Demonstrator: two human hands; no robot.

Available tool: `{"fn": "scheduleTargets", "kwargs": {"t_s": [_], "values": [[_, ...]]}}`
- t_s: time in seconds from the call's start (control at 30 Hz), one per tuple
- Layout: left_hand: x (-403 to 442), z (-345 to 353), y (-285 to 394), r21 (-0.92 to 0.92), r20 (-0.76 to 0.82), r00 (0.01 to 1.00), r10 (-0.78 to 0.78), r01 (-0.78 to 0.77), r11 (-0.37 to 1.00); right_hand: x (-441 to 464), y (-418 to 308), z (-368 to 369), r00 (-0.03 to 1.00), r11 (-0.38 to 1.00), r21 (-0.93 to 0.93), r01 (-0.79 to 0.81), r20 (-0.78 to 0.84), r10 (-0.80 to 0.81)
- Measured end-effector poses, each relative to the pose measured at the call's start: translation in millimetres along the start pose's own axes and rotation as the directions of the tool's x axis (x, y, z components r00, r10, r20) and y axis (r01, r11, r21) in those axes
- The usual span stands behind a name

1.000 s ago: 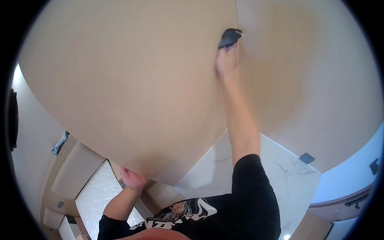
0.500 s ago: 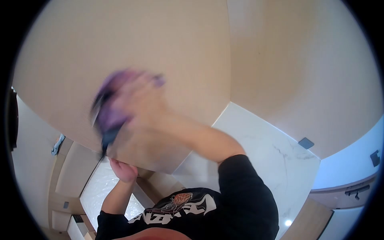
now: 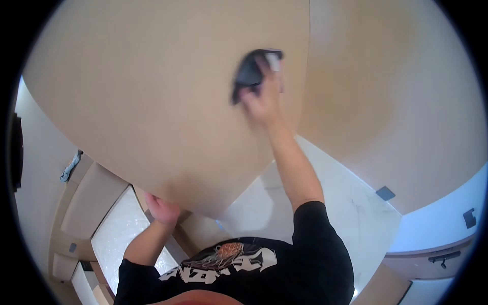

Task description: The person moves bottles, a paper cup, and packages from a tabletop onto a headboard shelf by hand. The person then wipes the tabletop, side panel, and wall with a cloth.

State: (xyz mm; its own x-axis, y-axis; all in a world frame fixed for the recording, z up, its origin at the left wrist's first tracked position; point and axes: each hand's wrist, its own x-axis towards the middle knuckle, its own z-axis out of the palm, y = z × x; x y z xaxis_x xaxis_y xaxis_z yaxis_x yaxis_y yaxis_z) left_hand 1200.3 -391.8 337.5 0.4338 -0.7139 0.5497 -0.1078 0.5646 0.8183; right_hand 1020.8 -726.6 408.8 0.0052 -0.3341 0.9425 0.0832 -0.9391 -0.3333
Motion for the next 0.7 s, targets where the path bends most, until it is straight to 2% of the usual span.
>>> {"fn": "scheduleTargets", "kwargs": {"t_s": [0.03, 0.07, 0.13, 0.17, 0.2, 0.23, 0.27, 0.3, 0.37, 0.47, 0.5, 0.53, 0.6, 0.63, 0.67, 0.7], "values": [[-2, -3, -1, -0.149, -0.059, 0.996, -0.072, 0.062, 0.987, -11, -26, 16, 0.996, 0.996, -0.009, 0.085, 0.009, -0.085], [-4, -6, -3, -0.293, -0.12, 0.979, -0.163, 0.122, 0.948, -17, -53, 26, 0.99, 0.996, 0.005, 0.084, 0.115, -0.084], [-6, 11, 0, -0.081, -0.128, 0.992, -0.002, -0.009, 0.997, -30, -99, 34, 0.966, 0.997, 0.02, 0.073, 0.247, -0.076], [-5, 13, 4, 0.091, -0.16, 0.986, 0.052, -0.038, 0.995, -35, -122, 41, 0.951, 0.998, -0.024, 0.062, 0.306, -0.052], [-2, 9, 3, 0.258, -0.172, 0.979, 0.111, -0.064, 0.964, -43, -147, 58, 0.961, 0.994, 0.023, 0.105, 0.257, -0.107], [-4, 1, -3, 0.214, -0.143, 0.982, 0.123, -0.09, 0.973, -51, -170, 72, 0.963, 0.979, -0.046, 0.198, 0.196, -0.185], [-8, -7, -9, 0.164, -0.117, 0.983, 0.14, -0.12, 0.979, -57, -192, 84, 0.962, 0.984, -0.001, 0.179, 0.211, -0.175], [-12, -10, -10, 0.111, -0.157, 0.983, 0.099, -0.082, 0.99, -69, -201, 100, 0.953, 0.958, 0.088, 0.273, 0.107, -0.282], [-15, -2, -4, 0.007, -0.234, 0.972, 0.014, -0.013, 1.0, -92, -214, 113, 0.902, 0.901, 0.087, 0.426, 0.038, -0.43], [2, 4, 8, -0.162, -0.329, 0.942, -0.064, 0.01, 0.987, -84, -205, 102, 0.883, 0.892, 0.212, 0.4, 0.173, -0.436], [5, 4, 5, -0.217, -0.36, 0.929, -0.082, 0.003, 0.976, -70, -182, 87, 0.889, 0.922, 0.093, 0.376, 0.245, -0.388], [2, -18, -4, 0.258, -0.208, 0.974, 0.091, -0.035, 0.966, -52, -145, 63, 0.893, 0.936, -0.029, 0.352, 0.31, -0.326], [5, -18, -5, -0.049, -0.213, 0.976, 0.056, -0.068, 0.996, -46, -80, 32, 0.986, 0.975, -0.166, 0.147, 0.103, -0.131], [4, -20, -8, -0.201, -0.218, 0.975, 0.036, -0.081, 0.976, -43, -47, 16, 1.0, 0.979, -0.2, 0.028, -0.004, -0.029], [2, -37, -12, -0.137, -0.204, 0.978, 0.034, -0.062, 0.989, -43, -14, 0, 0.989, 0.975, -0.2, -0.101, -0.128, 0.076], [0, -37, -11, -0.212, -0.157, 0.988, -0.003, -0.031, 0.977, -52, 1, -7, 0.975, 0.968, -0.181, -0.171, -0.171, 0.141]]}}
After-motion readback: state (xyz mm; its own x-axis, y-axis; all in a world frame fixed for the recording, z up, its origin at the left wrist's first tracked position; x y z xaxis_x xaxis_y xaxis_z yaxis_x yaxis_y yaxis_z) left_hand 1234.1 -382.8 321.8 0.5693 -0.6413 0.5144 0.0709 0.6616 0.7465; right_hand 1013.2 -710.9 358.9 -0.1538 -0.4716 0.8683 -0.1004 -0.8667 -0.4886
